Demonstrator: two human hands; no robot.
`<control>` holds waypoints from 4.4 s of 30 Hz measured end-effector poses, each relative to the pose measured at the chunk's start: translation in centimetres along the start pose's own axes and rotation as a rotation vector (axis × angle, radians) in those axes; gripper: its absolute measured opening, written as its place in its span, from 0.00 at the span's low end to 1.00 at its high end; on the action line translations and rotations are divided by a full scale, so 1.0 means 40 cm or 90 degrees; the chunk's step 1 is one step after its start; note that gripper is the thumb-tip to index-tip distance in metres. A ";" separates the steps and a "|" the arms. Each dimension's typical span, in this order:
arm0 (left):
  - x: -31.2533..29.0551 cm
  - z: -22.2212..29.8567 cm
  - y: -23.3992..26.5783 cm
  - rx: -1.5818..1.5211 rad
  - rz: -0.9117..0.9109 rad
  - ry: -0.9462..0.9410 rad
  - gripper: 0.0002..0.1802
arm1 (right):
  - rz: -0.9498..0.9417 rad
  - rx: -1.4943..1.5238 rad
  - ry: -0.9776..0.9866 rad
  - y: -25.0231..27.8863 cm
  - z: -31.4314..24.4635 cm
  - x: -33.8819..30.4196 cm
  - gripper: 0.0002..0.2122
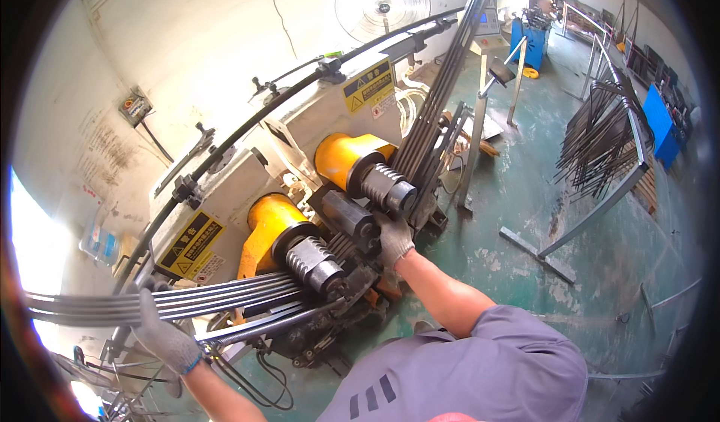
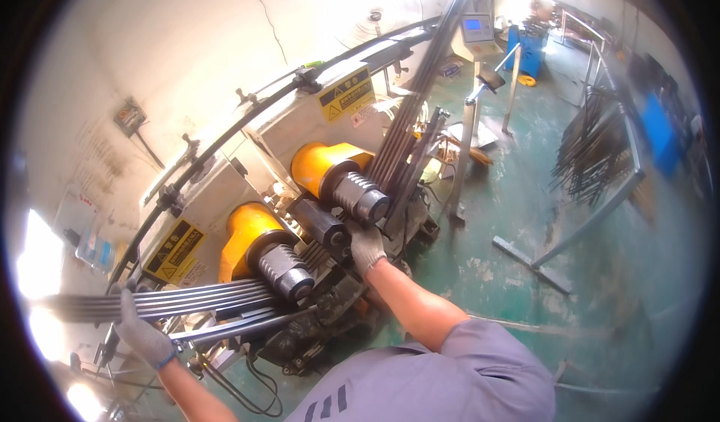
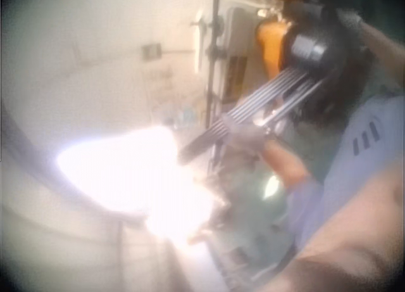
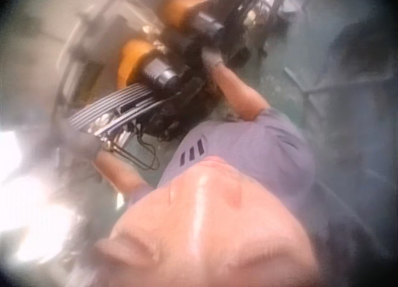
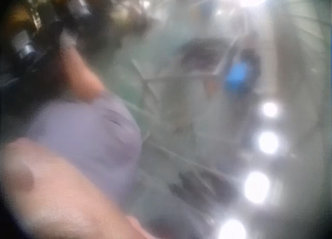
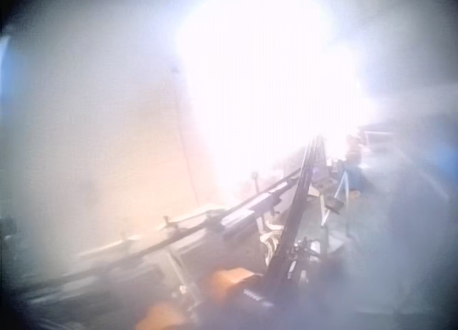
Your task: The person inserts several metal rods into a bending machine, removes the bent bundle, and repeats the process after retrieving more rods from a nearby stack.
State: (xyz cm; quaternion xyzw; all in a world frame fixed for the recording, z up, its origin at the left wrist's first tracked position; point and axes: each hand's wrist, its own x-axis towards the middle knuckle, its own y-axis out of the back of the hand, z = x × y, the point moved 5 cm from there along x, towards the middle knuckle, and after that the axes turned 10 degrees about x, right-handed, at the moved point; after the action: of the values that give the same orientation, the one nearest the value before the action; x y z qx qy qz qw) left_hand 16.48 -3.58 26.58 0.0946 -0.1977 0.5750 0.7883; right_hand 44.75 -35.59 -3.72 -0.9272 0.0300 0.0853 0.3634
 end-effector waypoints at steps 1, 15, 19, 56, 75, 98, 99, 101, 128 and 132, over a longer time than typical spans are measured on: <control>0.010 0.011 -0.024 0.006 -0.044 -0.018 0.18 | -0.008 0.005 -0.015 -0.005 -0.008 0.005 0.17; -0.044 0.196 -0.434 0.197 -0.397 -0.188 0.18 | -0.106 -0.094 0.016 -0.061 -0.056 0.017 0.21; -0.097 0.230 -0.518 0.146 -0.463 -0.174 0.15 | -0.107 -0.027 -0.006 -0.028 -0.018 0.062 0.19; -0.057 0.216 -0.526 0.103 -0.499 -0.193 0.20 | -0.146 -0.270 0.159 -0.028 -0.037 0.073 0.19; -0.035 0.205 -0.456 0.127 -0.513 -0.077 0.20 | -0.191 -0.503 0.224 0.010 0.026 0.091 0.14; -0.060 0.226 -0.424 0.206 -0.536 -0.083 0.23 | -0.134 -0.229 0.131 0.021 0.059 0.095 0.12; -0.062 0.226 -0.425 0.213 -0.527 -0.076 0.23 | -0.145 -0.195 0.106 0.029 0.078 0.104 0.16; -0.036 0.211 -0.423 0.245 -0.518 -0.095 0.24 | -0.144 -0.127 0.043 0.036 0.080 0.112 0.26; -0.542 0.246 -0.181 0.151 -0.256 -0.059 0.13 | -0.039 -0.068 -0.047 0.407 -0.260 -0.150 0.06; -0.741 0.114 -0.197 0.029 -0.225 0.036 0.13 | 0.026 -0.064 0.065 0.791 -0.512 -0.186 0.06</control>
State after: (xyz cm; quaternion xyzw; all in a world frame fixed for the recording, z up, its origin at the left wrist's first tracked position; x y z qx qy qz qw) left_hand 15.26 -33.58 18.85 0.1293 -0.1426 0.4345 0.8799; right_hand 36.49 -72.79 -8.77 -0.9468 0.0628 0.0465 0.3123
